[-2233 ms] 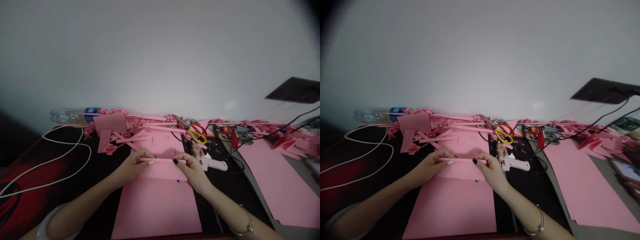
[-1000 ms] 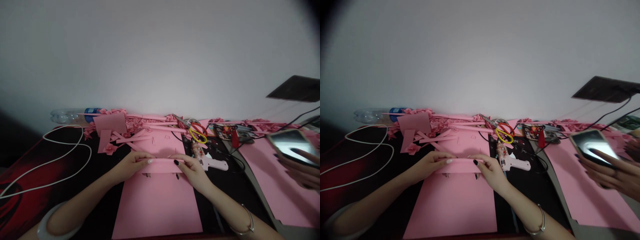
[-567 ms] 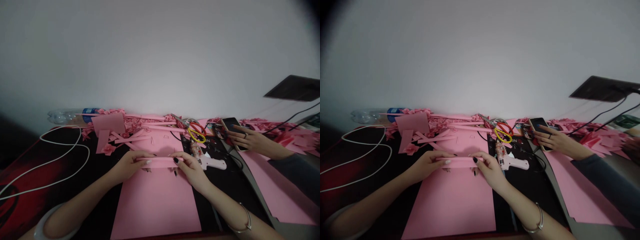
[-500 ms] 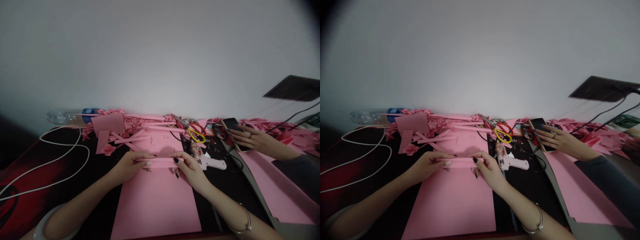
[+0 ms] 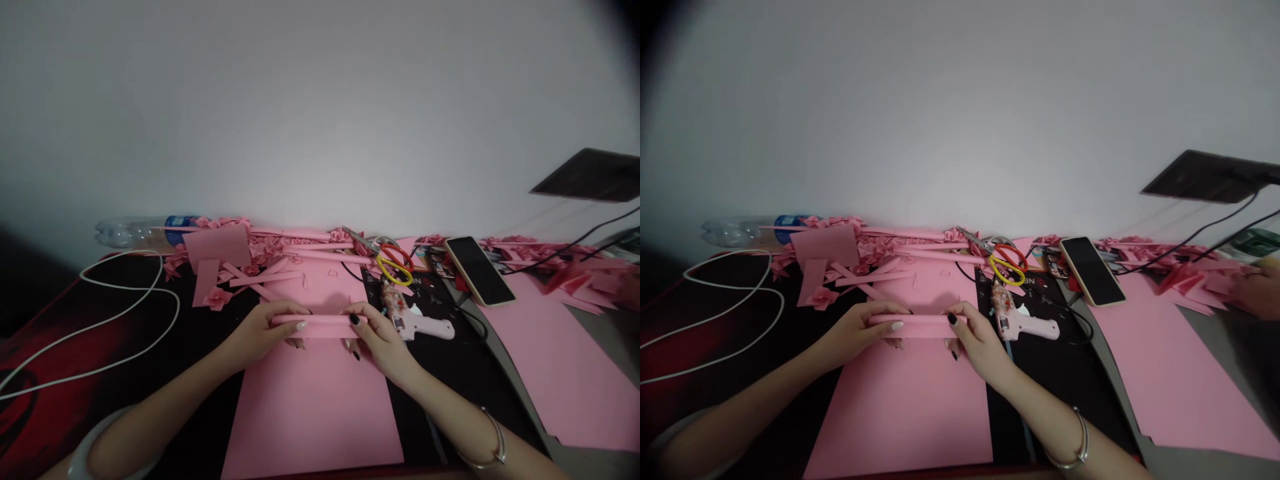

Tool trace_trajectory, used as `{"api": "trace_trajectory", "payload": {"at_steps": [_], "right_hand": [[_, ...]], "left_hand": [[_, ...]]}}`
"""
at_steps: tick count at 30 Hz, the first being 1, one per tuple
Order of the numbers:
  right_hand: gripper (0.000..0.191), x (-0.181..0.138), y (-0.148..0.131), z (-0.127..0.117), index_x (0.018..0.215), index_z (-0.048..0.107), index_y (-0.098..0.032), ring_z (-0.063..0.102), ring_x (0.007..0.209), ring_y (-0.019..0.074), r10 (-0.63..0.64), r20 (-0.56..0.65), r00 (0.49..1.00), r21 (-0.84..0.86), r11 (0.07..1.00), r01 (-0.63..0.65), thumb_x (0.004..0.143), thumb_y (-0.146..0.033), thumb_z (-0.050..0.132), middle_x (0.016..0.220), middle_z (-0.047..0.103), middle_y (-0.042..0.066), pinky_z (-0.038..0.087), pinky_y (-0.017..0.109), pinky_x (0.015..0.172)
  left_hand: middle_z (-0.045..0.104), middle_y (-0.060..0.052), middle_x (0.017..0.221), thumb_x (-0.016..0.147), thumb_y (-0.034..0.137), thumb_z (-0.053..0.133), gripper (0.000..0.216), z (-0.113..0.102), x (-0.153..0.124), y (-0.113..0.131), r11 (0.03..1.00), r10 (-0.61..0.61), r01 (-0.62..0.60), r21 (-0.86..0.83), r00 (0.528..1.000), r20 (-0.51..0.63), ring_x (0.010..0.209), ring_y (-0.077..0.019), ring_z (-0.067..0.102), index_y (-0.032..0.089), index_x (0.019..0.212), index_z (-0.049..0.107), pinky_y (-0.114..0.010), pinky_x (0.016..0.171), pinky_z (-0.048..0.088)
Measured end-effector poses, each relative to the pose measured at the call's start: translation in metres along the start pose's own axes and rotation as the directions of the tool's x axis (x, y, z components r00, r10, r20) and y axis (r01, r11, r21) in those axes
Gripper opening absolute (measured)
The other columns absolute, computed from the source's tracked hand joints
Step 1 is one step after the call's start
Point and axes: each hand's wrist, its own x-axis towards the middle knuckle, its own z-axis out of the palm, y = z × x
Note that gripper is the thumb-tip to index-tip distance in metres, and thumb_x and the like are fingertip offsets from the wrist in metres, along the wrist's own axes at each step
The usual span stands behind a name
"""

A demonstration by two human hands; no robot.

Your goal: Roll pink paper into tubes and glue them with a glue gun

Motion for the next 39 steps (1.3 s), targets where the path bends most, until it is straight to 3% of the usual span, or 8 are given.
{"api": "trace_trajectory", "payload": {"at_steps": [6,10,16,22,30,36,39], "right_hand": [[0.027,-0.0006,-0.0028,0.0019,0.094,0.049,-0.020,0.042,0.043,0.0089,-0.009,0.004,1.000,0.000,1.000,0.009,0.089,-0.047,0.047,0.055,0.047,-0.006,0.036,0.022,0.043],[0.027,0.0005,-0.0005,0.0016,0.089,0.050,-0.020,0.042,0.041,0.0085,-0.013,0.004,1.000,-0.012,1.000,0.013,0.089,-0.046,0.048,0.054,0.050,-0.006,0.036,0.021,0.041],[0.028,0.0024,-0.0002,-0.0007,0.092,0.058,-0.018,0.049,0.042,0.0090,-0.008,-0.034,0.999,-0.071,0.997,0.006,0.083,-0.044,0.057,0.060,0.055,-0.004,0.042,0.023,0.043],[0.027,0.0032,-0.0024,-0.0004,0.093,0.065,-0.016,0.045,0.040,0.0084,-0.001,-0.049,0.999,-0.035,0.999,-0.001,0.082,-0.040,0.059,0.053,0.053,-0.004,0.038,0.022,0.039],[0.022,0.0042,-0.0021,-0.0015,0.093,0.066,-0.017,0.048,0.046,0.0095,-0.056,-0.086,0.995,-0.069,0.996,0.050,0.081,-0.035,0.062,0.057,0.057,-0.002,0.038,0.022,0.043],[0.024,0.0037,-0.0038,0.0003,0.091,0.059,-0.017,0.047,0.041,0.0089,-0.009,-0.065,0.998,0.003,1.000,0.009,0.082,-0.040,0.059,0.055,0.057,-0.004,0.038,0.022,0.041],[0.023,0.0036,-0.0051,0.0004,0.090,0.060,-0.017,0.047,0.043,0.0091,-0.024,-0.072,0.997,-0.025,0.999,0.023,0.081,-0.038,0.061,0.055,0.055,-0.004,0.038,0.022,0.042]], "left_hand": [[0.069,-0.004,0.073,0.082,0.033,0.062,0.026,0.0006,-0.0014,-0.0003,1.000,0.002,-0.002,0.004,1.000,0.008,0.066,-0.0189,0.070,0.012,0.097,0.062,-0.029,0.065,0.057],[0.069,-0.003,0.065,0.082,0.032,0.061,0.023,0.0016,-0.0020,0.0035,1.000,0.004,-0.004,0.021,1.000,-0.004,0.059,-0.0179,0.069,0.011,0.093,0.063,-0.029,0.061,0.057],[0.068,-0.003,0.063,0.081,0.030,0.061,0.021,0.0010,-0.0015,0.0041,1.000,0.004,-0.004,0.020,1.000,0.002,0.057,-0.0170,0.068,0.011,0.088,0.064,-0.027,0.058,0.056],[0.069,-0.003,0.066,0.081,0.031,0.063,0.029,0.0004,-0.0012,0.0011,0.999,0.002,-0.001,-0.038,1.000,0.024,0.061,-0.0176,0.069,0.012,0.102,0.065,-0.029,0.061,0.056],[0.069,-0.006,0.072,0.086,0.038,0.057,0.031,0.0003,-0.0007,0.0011,0.987,-0.024,0.042,-0.153,0.993,0.114,0.064,-0.0177,0.069,0.011,0.102,0.059,-0.030,0.063,0.056],[0.069,-0.005,0.072,0.084,0.032,0.060,0.027,-0.0003,0.0004,-0.0022,0.990,0.005,0.006,-0.138,0.996,0.084,0.066,-0.0176,0.068,0.012,0.103,0.060,-0.033,0.067,0.056],[0.069,-0.005,0.076,0.083,0.032,0.060,0.026,-0.0024,0.0005,-0.0021,0.999,0.032,-0.029,-0.037,0.996,0.081,0.071,-0.0174,0.066,0.012,0.100,0.064,-0.031,0.069,0.053]]}}
